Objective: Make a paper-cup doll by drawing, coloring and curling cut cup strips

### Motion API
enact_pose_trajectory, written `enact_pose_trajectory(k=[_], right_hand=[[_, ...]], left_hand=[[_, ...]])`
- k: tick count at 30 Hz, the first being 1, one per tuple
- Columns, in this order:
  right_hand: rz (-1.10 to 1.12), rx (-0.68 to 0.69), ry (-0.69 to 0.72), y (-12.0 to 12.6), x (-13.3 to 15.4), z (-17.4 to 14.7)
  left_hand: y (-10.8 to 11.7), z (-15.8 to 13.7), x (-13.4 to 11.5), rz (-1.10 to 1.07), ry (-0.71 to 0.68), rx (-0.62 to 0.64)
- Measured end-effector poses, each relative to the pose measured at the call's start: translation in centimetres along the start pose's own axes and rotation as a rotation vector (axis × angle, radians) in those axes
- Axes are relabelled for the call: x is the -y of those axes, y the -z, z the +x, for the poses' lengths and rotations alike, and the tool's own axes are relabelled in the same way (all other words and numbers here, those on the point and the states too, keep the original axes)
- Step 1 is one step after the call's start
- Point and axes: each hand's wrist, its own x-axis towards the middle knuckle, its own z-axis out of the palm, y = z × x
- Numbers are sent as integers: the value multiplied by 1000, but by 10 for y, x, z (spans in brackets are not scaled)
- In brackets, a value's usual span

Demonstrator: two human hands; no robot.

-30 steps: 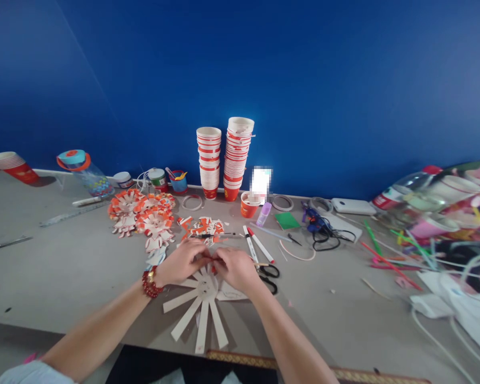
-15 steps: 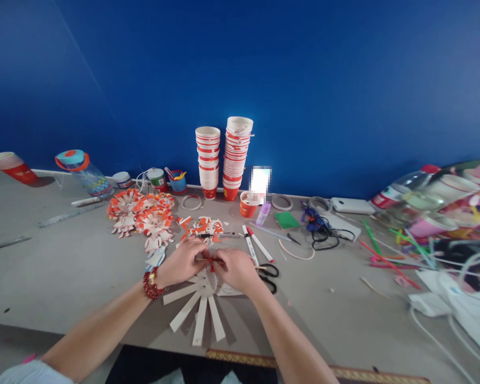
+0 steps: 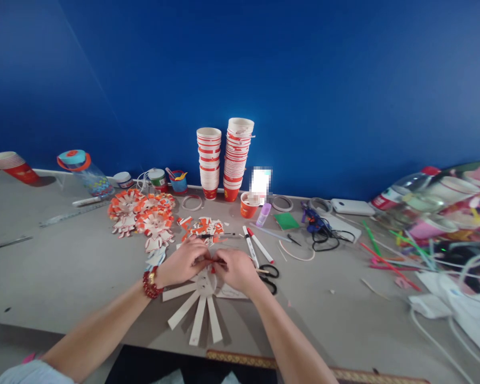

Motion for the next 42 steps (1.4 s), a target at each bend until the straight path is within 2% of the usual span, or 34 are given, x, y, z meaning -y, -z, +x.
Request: enact_pose_trajectory(k=[16, 30, 37, 42], right_hand=[[104, 25, 4, -2, -4, 1], [82, 14, 42, -5, -6, 2], [38, 102, 53, 12, -4, 1], [51, 110, 13, 29, -7, -2]], left_hand=[[-9, -1, -3, -26, 43, -17], [-10, 1, 0, -17, 33, -12], [-1, 1, 4, -39, 41, 60], [4, -1, 8, -84, 42, 34]])
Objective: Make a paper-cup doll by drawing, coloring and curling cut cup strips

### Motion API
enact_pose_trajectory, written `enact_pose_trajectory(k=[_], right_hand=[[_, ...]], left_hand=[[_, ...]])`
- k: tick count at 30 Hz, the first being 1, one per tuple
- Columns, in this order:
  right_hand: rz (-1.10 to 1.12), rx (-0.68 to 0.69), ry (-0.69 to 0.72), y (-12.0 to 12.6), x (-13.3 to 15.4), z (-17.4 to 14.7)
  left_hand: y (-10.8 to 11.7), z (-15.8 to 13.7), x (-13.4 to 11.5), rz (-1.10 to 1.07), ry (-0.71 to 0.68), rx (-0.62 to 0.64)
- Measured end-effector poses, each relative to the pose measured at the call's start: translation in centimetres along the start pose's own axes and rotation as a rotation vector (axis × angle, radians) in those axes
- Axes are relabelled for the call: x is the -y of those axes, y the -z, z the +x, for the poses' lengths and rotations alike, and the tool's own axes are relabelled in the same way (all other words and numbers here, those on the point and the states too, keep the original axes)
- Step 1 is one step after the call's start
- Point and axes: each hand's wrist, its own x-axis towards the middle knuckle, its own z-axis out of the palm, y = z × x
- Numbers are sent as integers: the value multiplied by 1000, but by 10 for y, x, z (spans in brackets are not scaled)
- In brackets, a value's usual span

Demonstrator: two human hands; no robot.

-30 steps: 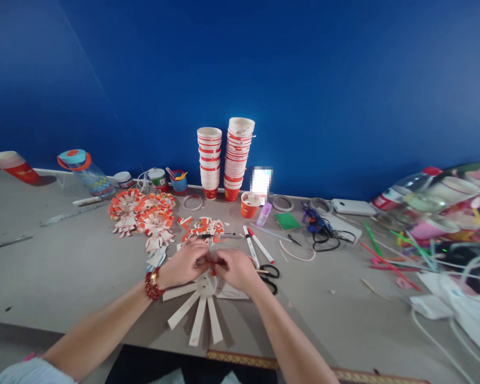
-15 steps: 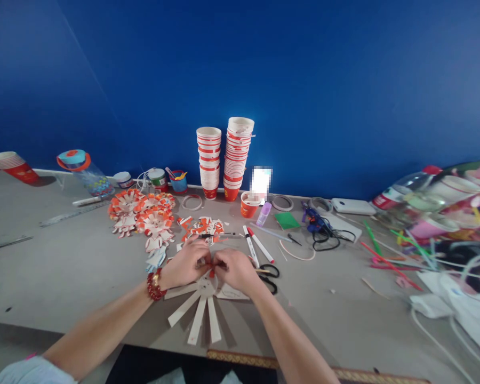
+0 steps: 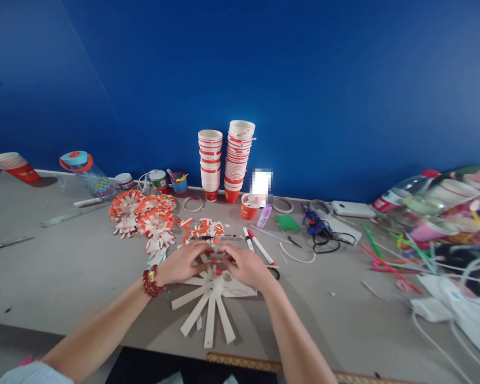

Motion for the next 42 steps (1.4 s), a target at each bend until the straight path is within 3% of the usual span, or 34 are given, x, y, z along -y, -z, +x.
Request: enact_pose_trajectory(k=[4, 11, 16, 23, 32, 38, 42], right_hand=[[-24, -15, -72, 11, -5, -5], [-6, 29, -166, 33, -14, -18], [-42, 26, -246, 35, -14, -18], [-121, -41, -284, 30, -15, -17], [-68, -188, -215, 38, -17, -17], [59, -181, -17, 9, 3, -4], [-11, -194, 86, -7, 8, 1]], left_hand=[[0, -1, 7, -86, 98, -85], [-11, 2, 8, -322, 228, -122], [-11, 3, 0, -294, 211, 34], [-11, 4, -8, -267, 184, -35], [-7, 4, 4, -168, 200, 9], [-9, 5, 2, -180, 222, -27], [-17, 5, -2, -253, 207, -105]])
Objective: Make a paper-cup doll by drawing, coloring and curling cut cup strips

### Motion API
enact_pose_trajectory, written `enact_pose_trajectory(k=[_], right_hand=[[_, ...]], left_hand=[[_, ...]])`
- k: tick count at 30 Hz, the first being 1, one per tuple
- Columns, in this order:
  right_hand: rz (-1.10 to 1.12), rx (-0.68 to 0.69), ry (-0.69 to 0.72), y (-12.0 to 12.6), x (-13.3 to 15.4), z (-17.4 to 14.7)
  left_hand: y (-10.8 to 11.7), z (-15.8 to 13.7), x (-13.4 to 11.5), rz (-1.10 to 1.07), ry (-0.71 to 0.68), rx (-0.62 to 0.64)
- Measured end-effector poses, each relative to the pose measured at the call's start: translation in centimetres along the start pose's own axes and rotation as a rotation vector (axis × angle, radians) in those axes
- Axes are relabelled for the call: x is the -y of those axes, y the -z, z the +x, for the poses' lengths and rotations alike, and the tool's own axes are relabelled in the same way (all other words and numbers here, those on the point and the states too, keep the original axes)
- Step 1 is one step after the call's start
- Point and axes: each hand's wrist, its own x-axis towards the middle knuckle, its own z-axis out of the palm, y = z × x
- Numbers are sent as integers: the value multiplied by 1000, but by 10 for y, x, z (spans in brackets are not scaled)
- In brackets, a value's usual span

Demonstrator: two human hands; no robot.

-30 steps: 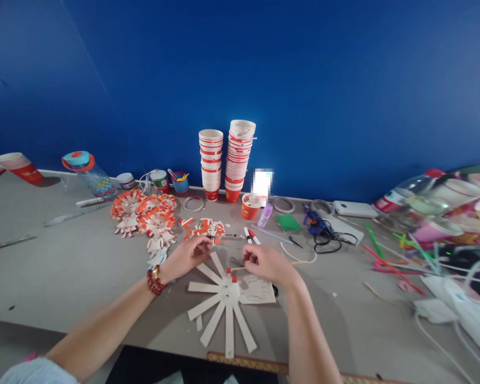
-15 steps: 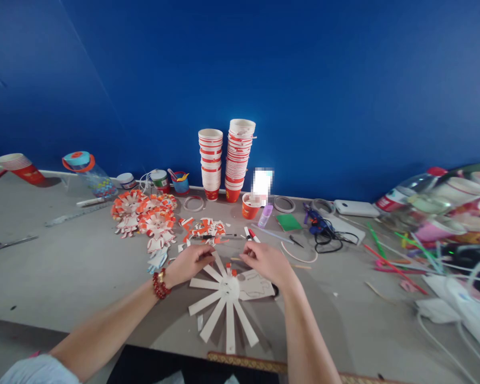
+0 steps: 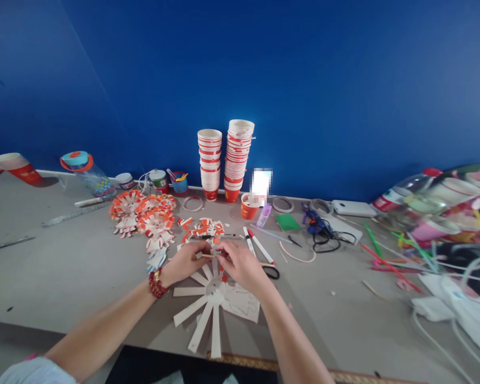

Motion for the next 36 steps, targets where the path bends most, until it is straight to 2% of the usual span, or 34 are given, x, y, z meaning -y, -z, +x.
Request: enact_pose_trajectory(k=[8, 21, 36], right_hand=[[-99, -59, 136, -3, -6, 3], [-136, -50, 151, 0, 3, 6], [-115, -54, 194, -7, -4, 3]], left_hand=[[-3, -1, -2, -170, -44, -5], [2, -2, -7, -111, -70, 45], [8, -2, -10, -28, -63, 82]])
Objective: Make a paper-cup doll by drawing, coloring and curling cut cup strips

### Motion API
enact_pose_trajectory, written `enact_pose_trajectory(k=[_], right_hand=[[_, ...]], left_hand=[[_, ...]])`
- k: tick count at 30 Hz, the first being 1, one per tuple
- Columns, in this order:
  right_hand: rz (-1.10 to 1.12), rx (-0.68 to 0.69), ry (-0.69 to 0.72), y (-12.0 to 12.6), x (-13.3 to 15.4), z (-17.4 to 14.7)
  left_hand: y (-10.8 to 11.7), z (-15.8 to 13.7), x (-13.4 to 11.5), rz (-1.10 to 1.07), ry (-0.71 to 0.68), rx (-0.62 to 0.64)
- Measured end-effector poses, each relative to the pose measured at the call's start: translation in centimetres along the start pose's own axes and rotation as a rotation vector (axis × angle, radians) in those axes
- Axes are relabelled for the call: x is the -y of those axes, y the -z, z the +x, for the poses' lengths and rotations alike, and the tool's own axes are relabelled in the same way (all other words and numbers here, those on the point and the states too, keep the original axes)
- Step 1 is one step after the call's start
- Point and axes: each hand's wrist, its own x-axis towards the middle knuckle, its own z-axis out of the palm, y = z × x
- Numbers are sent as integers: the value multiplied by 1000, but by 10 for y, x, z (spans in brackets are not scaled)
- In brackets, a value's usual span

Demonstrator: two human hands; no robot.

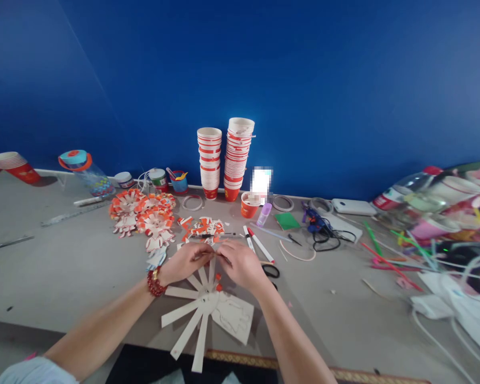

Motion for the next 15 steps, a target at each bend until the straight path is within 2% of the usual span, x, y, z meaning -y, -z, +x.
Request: enact_pose_trajectory(k=[4, 10, 15], right_hand=[[0, 14, 27, -1, -2, 0], [2, 26, -71, -6, -3, -4], [16, 38, -73, -9, -5, -5]], left_hand=[[1, 0, 0, 1, -16, 16], [2, 0, -1, -10, 0, -23], [3, 0, 1, 14, -2, -43]])
